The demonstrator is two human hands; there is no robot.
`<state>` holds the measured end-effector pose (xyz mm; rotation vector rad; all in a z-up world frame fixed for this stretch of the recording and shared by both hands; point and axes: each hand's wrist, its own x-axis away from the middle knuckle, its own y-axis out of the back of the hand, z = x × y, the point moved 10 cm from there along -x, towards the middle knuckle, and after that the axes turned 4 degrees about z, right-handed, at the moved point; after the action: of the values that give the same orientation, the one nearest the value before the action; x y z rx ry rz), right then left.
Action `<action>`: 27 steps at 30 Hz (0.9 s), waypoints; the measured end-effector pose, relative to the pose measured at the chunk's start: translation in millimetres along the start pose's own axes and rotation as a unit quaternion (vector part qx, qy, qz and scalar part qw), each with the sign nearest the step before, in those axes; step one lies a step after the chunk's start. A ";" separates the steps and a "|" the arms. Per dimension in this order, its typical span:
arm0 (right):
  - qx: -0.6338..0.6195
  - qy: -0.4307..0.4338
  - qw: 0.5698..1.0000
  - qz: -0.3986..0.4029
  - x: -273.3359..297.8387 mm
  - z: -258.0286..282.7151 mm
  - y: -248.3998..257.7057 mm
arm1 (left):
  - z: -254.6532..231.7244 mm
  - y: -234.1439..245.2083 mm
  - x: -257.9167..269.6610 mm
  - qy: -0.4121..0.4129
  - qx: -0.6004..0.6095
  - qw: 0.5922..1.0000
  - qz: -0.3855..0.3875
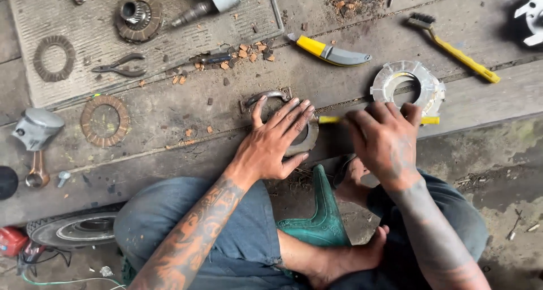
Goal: The person uses a yellow utility knife to scrape and clean the surface of a circular metal part held in their left hand. They then place the part on a wooden workbench and use a wire brush to scrub it, followed by further scraping with the knife.
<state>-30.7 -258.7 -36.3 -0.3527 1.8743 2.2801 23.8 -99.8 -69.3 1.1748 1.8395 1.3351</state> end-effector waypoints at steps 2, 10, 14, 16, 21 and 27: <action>-0.004 0.007 1.000 0.006 4.1 11.5 -1.3 | -2.2 -0.3 3.7 0.004 -0.006 1.000 -0.002; -0.076 -0.024 0.996 -0.032 33.7 55.9 -12.5 | -3.1 2.0 8.0 -0.001 0.001 1.000 -0.029; -0.079 -0.121 0.988 -0.047 46.1 41.3 -17.4 | -4.8 13.4 12.4 0.024 0.013 0.998 -0.058; -0.080 -0.139 0.986 -0.044 46.7 42.3 -12.2 | -7.9 11.7 12.8 0.033 0.014 0.997 -0.067; -0.006 -0.125 0.992 -0.014 43.8 57.2 1.1 | -27.3 -3.0 26.0 0.055 0.045 0.994 -0.078; -0.059 -0.115 0.991 0.042 28.8 33.8 -31.7 | -24.6 8.1 50.2 0.052 -0.008 0.993 -0.107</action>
<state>-52.0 -219.8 -68.2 -0.0243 1.6752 2.3762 -16.7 -64.7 -51.3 0.8864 1.9624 1.3059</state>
